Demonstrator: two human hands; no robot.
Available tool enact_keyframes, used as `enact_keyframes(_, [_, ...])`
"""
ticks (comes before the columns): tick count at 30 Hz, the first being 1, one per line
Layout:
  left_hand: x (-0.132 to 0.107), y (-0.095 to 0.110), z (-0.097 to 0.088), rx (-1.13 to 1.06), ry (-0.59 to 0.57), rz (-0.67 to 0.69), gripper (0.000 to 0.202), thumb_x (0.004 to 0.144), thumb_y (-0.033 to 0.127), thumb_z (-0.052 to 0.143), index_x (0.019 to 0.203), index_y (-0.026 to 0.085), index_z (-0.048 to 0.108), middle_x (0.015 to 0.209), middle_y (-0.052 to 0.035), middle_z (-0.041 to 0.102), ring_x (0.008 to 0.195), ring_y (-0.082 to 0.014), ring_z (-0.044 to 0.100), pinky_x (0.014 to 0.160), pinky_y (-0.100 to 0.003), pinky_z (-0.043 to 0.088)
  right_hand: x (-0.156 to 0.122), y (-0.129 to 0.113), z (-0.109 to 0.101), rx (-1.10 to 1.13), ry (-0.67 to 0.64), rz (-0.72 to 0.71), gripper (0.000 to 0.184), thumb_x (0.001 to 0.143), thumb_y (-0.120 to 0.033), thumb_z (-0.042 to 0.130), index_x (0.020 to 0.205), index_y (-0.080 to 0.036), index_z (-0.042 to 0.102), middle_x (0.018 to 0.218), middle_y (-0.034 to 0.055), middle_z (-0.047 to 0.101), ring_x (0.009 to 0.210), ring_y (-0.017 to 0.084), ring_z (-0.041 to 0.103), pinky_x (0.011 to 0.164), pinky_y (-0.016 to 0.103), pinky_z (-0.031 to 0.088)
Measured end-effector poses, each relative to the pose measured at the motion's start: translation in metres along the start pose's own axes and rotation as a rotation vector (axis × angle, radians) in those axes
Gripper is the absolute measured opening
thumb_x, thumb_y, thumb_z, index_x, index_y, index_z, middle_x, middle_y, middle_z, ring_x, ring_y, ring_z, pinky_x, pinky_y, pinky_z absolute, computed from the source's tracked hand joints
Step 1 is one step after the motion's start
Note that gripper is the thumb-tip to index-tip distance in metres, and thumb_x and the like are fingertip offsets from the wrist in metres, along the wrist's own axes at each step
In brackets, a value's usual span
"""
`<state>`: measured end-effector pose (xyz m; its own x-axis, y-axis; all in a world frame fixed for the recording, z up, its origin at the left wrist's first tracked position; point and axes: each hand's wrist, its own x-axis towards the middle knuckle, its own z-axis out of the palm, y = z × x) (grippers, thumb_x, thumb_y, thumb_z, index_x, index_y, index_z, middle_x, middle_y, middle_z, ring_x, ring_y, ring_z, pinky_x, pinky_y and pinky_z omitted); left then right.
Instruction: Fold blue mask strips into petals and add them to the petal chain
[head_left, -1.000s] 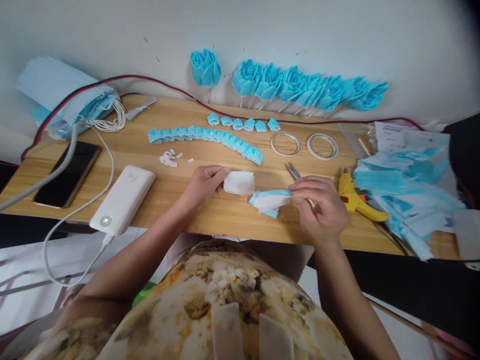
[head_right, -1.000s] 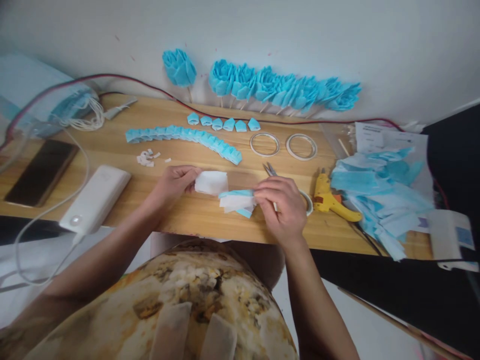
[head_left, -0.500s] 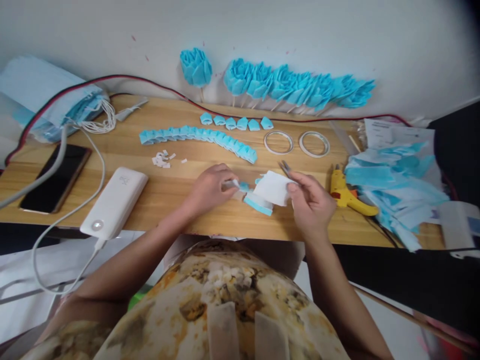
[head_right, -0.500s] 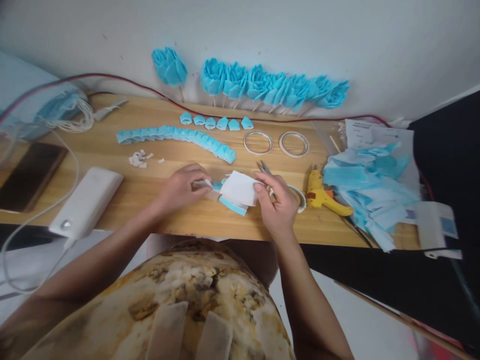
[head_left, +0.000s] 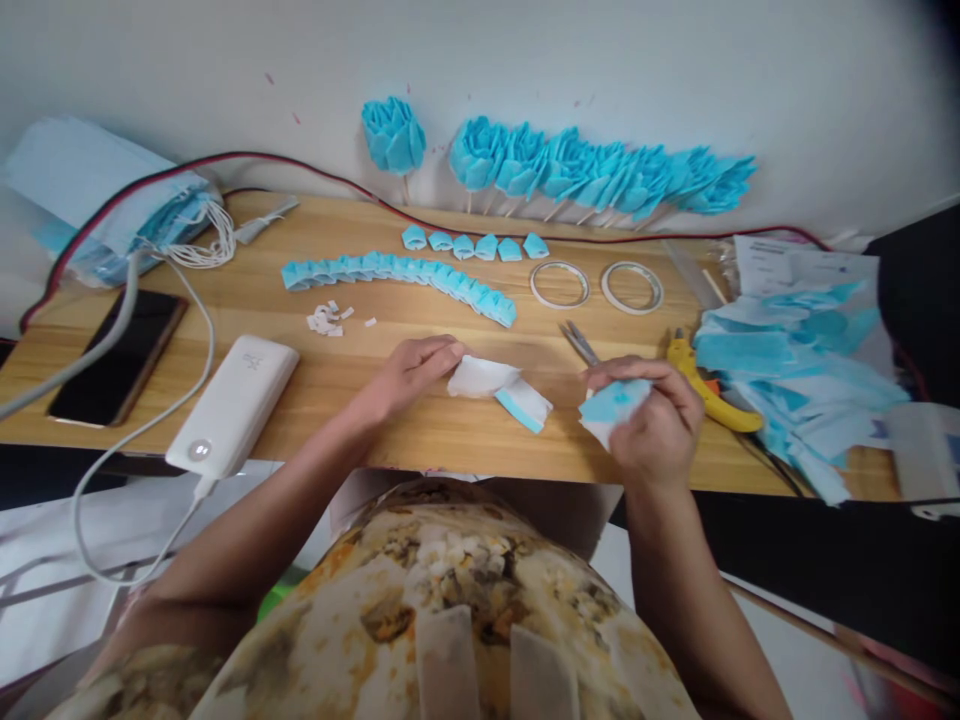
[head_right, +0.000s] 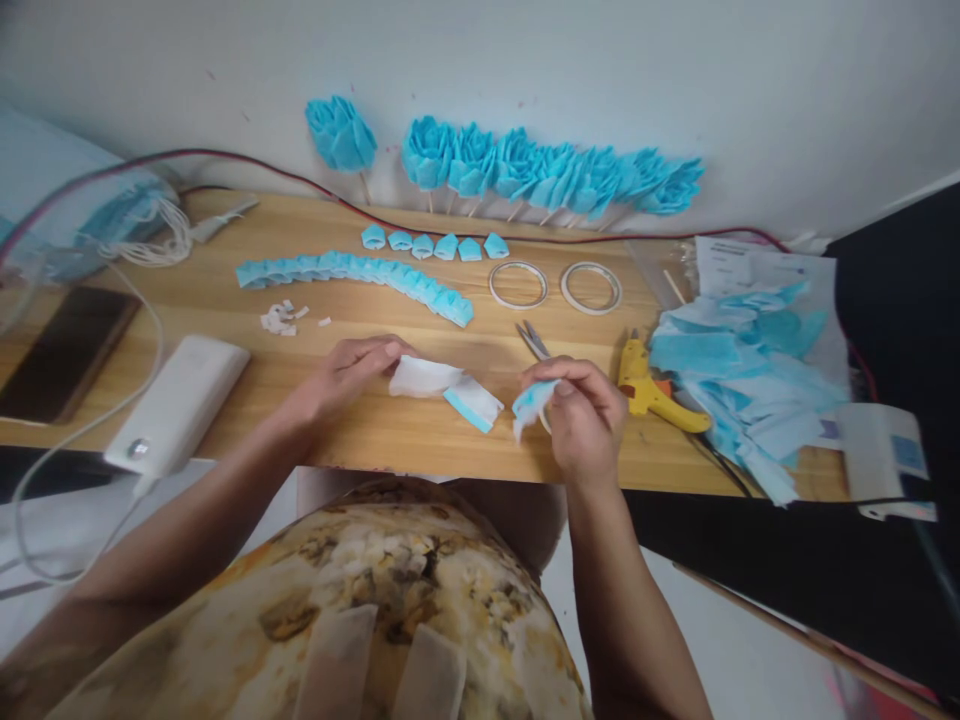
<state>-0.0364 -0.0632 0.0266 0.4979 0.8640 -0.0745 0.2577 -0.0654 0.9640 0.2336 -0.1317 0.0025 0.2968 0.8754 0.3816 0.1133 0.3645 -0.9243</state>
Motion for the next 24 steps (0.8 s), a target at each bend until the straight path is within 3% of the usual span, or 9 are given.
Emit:
enact_keyframes(3, [0.002, -0.003, 0.003, -0.028, 0.026, -0.01, 0.043, 0.092, 0.052, 0.052, 0.07, 0.015, 0.06, 0.075, -0.0025, 0.06, 0.074, -0.0149, 0.053, 0.071, -0.027, 0.041, -0.003, -0.005, 0.001, -0.079, -0.136, 0.076, 0.013, 0.092, -0.034, 0.06, 0.088, -0.026, 0.071, 0.066, -0.0008, 0.065, 0.055, 0.018, 0.061, 0.06, 0.037, 0.055])
enact_keyframes(6, [0.003, -0.006, 0.005, -0.015, 0.06, 0.012, 0.04, 0.092, 0.047, 0.052, 0.069, 0.016, 0.06, 0.074, -0.0023, 0.058, 0.073, -0.0145, 0.052, 0.07, -0.027, 0.04, -0.005, -0.006, 0.008, -0.211, -0.229, 0.176, 0.02, 0.093, -0.039, 0.062, 0.105, -0.026, 0.072, 0.059, -0.003, 0.061, 0.042, 0.013, 0.049, 0.042, 0.027, 0.041])
enact_keyframes(10, [0.003, -0.007, 0.006, 0.036, 0.074, 0.081, 0.041, 0.092, 0.049, 0.052, 0.07, 0.016, 0.062, 0.076, -0.0047, 0.063, 0.073, -0.0159, 0.055, 0.069, -0.027, 0.042, -0.001, -0.012, 0.028, -0.357, -0.368, 0.236, 0.032, 0.092, -0.037, 0.063, 0.12, -0.027, 0.071, 0.053, -0.0064, 0.057, 0.041, 0.012, 0.047, 0.04, 0.024, 0.037])
enact_keyframes(15, [0.001, -0.002, 0.009, 0.091, 0.073, 0.186, 0.042, 0.094, 0.05, 0.054, 0.072, 0.016, 0.067, 0.077, -0.0062, 0.067, 0.076, -0.0175, 0.059, 0.073, -0.029, 0.045, 0.002, -0.017, 0.054, -0.586, -0.398, 0.056, 0.016, 0.088, -0.034, 0.067, 0.097, -0.026, 0.078, 0.051, -0.0062, 0.058, 0.043, 0.01, 0.047, 0.045, 0.024, 0.035])
enact_keyframes(18, [-0.001, -0.002, 0.006, 0.08, 0.138, 0.129, 0.044, 0.096, 0.051, 0.053, 0.079, 0.015, 0.071, 0.077, -0.0058, 0.067, 0.076, -0.0173, 0.06, 0.073, -0.029, 0.045, 0.0, -0.018, 0.06, -0.656, -0.395, -0.04, 0.015, 0.09, -0.029, 0.063, 0.088, -0.025, 0.078, 0.059, -0.004, 0.066, 0.047, 0.01, 0.052, 0.049, 0.024, 0.036])
enact_keyframes(22, [-0.002, -0.008, -0.008, -0.068, 0.316, 0.011, 0.055, 0.095, 0.06, 0.052, 0.11, 0.012, 0.073, 0.084, -0.0074, 0.072, 0.076, -0.0166, 0.06, 0.075, -0.029, 0.048, -0.001, -0.019, 0.057, -0.617, -0.392, -0.05, 0.016, 0.089, -0.028, 0.063, 0.087, -0.024, 0.078, 0.062, -0.0032, 0.069, 0.049, 0.01, 0.053, 0.05, 0.023, 0.038])
enact_keyframes(24, [-0.002, -0.01, -0.014, -0.094, 0.313, 0.008, 0.057, 0.093, 0.061, 0.056, 0.121, 0.013, 0.07, 0.096, -0.0098, 0.075, 0.084, -0.018, 0.063, 0.08, -0.03, 0.049, 0.0, -0.019, 0.055, -0.556, -0.36, 0.004, 0.015, 0.088, -0.029, 0.065, 0.085, -0.023, 0.078, 0.061, -0.0032, 0.068, 0.049, 0.011, 0.053, 0.05, 0.023, 0.039])
